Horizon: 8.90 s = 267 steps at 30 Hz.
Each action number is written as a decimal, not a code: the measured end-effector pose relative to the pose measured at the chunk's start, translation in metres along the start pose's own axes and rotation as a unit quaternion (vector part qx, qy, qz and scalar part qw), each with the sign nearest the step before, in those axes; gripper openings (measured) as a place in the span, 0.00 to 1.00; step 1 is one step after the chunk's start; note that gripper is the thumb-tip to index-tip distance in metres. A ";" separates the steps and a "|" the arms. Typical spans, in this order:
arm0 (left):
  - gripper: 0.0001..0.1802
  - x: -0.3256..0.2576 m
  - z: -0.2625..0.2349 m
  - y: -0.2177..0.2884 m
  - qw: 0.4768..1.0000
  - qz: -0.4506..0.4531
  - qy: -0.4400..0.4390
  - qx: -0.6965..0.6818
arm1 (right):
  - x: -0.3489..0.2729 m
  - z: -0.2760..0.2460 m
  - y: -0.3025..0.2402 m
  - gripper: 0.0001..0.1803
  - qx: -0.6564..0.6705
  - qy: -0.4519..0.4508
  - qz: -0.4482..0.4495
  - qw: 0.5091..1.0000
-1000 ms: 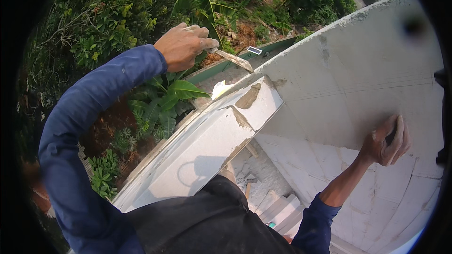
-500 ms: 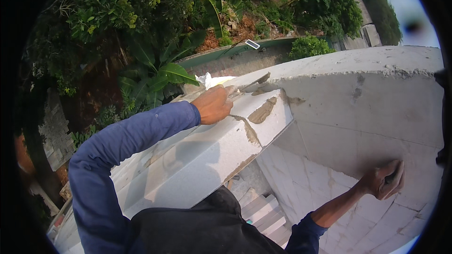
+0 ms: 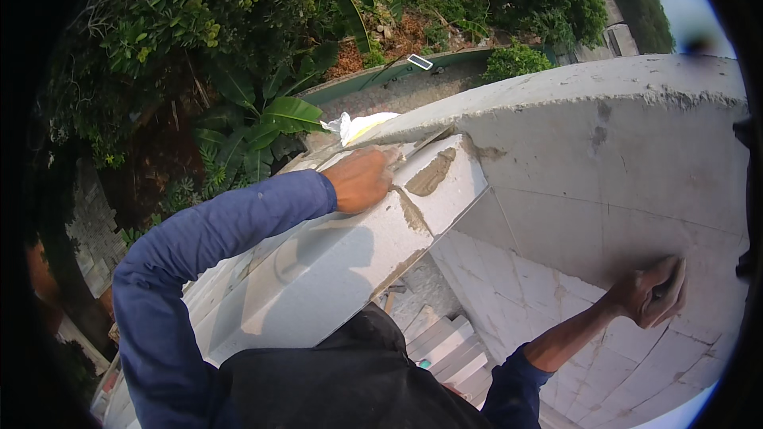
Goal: The person scoops mortar from a bucket with a trowel and applies it to the joints between white blocks on a low wall. They smooth the mortar along the joints and then use a tape measure to measure the wall length.
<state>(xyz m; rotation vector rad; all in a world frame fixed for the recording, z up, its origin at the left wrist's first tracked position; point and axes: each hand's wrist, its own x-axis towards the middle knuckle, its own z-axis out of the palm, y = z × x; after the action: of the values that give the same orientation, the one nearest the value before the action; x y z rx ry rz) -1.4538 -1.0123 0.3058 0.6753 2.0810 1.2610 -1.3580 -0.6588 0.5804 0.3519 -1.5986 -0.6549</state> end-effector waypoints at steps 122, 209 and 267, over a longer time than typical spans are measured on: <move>0.26 -0.003 0.023 -0.058 0.976 -0.080 0.087 -0.184 | 0.000 -0.004 -0.010 0.03 -0.076 -0.030 0.014 0.997; 0.26 -0.057 -0.087 0.119 0.891 0.064 0.086 0.441 | -0.004 -0.003 -0.005 0.03 -0.042 -0.013 0.020 0.999; 0.19 0.005 -0.036 -0.051 0.993 -0.114 -0.001 -0.041 | -0.002 -0.003 -0.008 0.01 -0.008 -0.019 0.022 1.000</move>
<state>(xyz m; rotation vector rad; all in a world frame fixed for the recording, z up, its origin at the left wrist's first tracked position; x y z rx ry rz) -1.4889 -1.0513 0.2715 0.3878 2.0267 1.2079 -1.3560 -0.6644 0.5743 0.2929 -1.6324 -0.6438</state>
